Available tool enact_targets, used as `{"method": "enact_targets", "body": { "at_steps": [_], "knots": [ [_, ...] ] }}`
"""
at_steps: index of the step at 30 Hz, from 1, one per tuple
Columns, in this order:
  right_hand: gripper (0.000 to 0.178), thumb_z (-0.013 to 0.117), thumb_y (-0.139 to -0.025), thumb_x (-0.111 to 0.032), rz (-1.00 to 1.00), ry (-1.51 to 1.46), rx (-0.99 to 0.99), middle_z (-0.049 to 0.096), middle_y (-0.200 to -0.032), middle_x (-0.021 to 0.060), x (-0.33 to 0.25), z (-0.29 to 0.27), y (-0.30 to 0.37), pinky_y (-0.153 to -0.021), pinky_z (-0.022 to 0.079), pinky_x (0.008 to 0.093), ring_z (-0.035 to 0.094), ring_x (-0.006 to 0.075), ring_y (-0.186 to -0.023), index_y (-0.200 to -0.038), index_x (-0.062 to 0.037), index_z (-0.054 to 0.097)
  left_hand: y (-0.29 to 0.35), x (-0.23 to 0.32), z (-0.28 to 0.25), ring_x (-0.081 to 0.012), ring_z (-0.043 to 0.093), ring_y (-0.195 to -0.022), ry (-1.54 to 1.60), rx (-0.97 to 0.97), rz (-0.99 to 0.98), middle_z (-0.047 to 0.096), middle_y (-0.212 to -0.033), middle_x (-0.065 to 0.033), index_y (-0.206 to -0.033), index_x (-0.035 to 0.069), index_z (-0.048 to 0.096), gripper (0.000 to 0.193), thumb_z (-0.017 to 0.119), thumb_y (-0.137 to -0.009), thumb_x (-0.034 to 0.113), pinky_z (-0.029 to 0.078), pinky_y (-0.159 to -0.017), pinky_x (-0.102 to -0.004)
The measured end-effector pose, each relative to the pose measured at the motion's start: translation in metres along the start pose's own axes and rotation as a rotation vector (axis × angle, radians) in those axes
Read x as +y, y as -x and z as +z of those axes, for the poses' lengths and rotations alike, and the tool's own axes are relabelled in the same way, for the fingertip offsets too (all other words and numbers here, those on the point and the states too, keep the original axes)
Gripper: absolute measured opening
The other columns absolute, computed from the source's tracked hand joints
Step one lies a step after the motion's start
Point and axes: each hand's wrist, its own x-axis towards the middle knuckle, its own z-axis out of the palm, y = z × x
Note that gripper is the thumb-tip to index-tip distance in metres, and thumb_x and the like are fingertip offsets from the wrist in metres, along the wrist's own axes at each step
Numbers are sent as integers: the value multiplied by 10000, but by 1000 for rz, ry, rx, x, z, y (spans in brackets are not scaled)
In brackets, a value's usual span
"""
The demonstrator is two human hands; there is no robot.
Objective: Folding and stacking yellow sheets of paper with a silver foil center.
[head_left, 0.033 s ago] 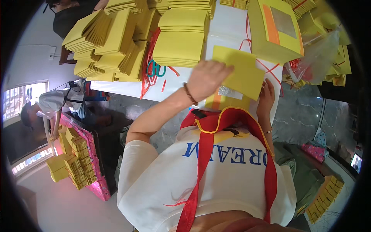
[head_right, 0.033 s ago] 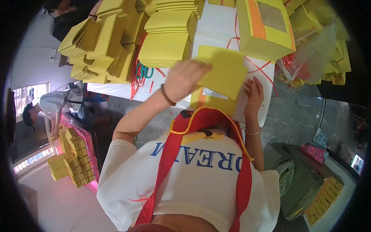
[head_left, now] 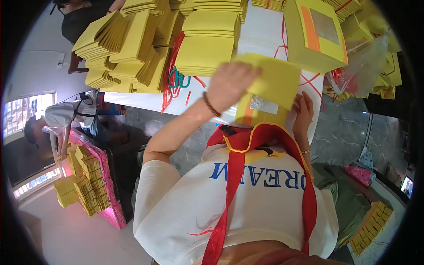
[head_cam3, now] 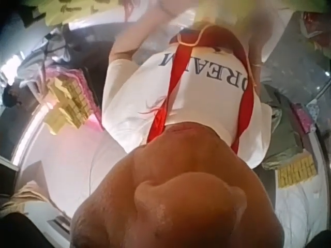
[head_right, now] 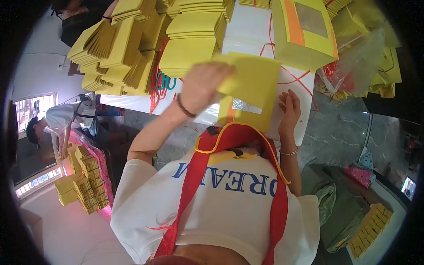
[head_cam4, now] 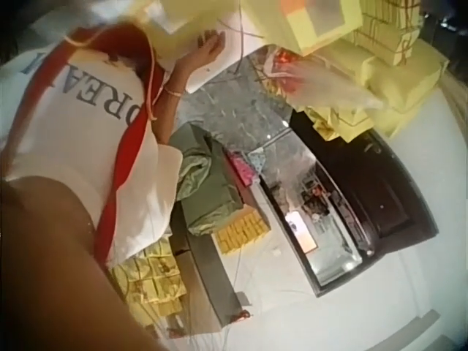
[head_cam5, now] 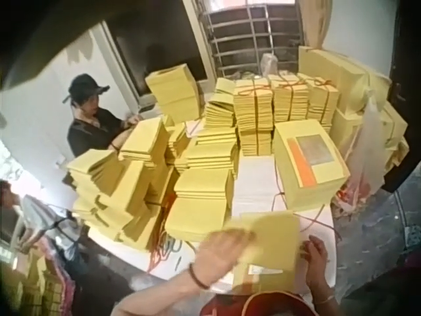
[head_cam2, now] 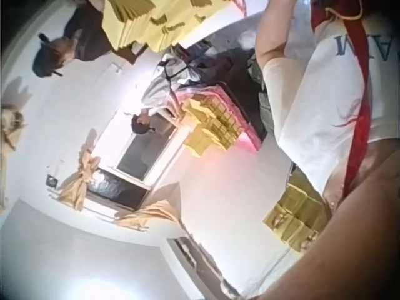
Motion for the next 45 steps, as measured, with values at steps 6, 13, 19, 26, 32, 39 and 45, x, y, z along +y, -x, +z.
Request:
{"method": "enact_targets", "body": {
  "at_steps": [6, 13, 19, 26, 32, 39, 45],
  "knots": [
    [255, 482, -922, -131, -63, 124, -111, 583, -1038, 63, 22, 2, 1, -869, 411, 268, 534, 139, -982, -1147, -22, 531, 39, -111, -27, -223, 529, -1003, -266, -157, -89, 579, -1077, -44, -1185, 132, 527, 502, 563, -692, 45, 394, -823, -367],
    [262, 485, -914, -96, -31, 183, -154, 568, -1074, 76, 26, -2, -4, -897, 402, 254, 522, 142, -1005, -1151, 11, 523, 67, -137, -11, -210, 518, -1014, -342, -319, -160, 571, -1084, -30, -1188, 146, 516, 433, 505, -762, 67, 380, -827, -358],
    [262, 492, -910, -96, -29, 161, -146, 562, -1087, 78, 30, -3, -4, -899, 407, 253, 519, 146, -1017, -1145, 15, 525, 65, -137, -14, -265, 386, -1199, -266, -670, -273, 398, -1301, -68, -1314, 179, 366, 757, 734, -658, 264, 353, -924, -435],
    [265, 498, -905, -95, -2, 159, -150, 562, -1083, 77, 29, -3, -8, -891, 408, 254, 522, 145, -1008, -1146, 10, 528, 78, -124, 6, -286, 255, -1299, -276, -641, -442, 275, -1414, -97, -1373, 197, 280, 898, 756, -619, 303, 294, -975, -528],
    [281, 511, -900, -114, -26, 152, -164, 562, -1082, 67, 21, 0, -5, -880, 407, 265, 525, 138, -989, -1159, -4, 523, 75, -130, -5, -292, 267, -1295, -210, -621, -427, 284, -1417, -83, -1374, 220, 282, 881, 747, -628, 281, 261, -991, -538],
    [282, 504, -906, -121, 38, 143, -137, 555, -1091, 60, 4, 1, -3, -857, 419, 266, 528, 135, -994, -1171, -27, 523, 54, -127, -30, -327, 246, -1302, -129, -483, -403, 293, -1410, -146, -1407, 206, 238, 888, 636, -698, 564, 148, -1035, -551],
    [283, 507, -905, -119, 61, 170, -153, 553, -1106, 58, 13, -7, -3, -876, 416, 278, 525, 146, -1010, -1172, -28, 525, 11, -94, -33, -326, 404, -1176, -7, -138, -336, 493, -1229, -143, -1267, 98, 466, 534, 571, -835, 394, 296, -978, -459]
  ]
}}
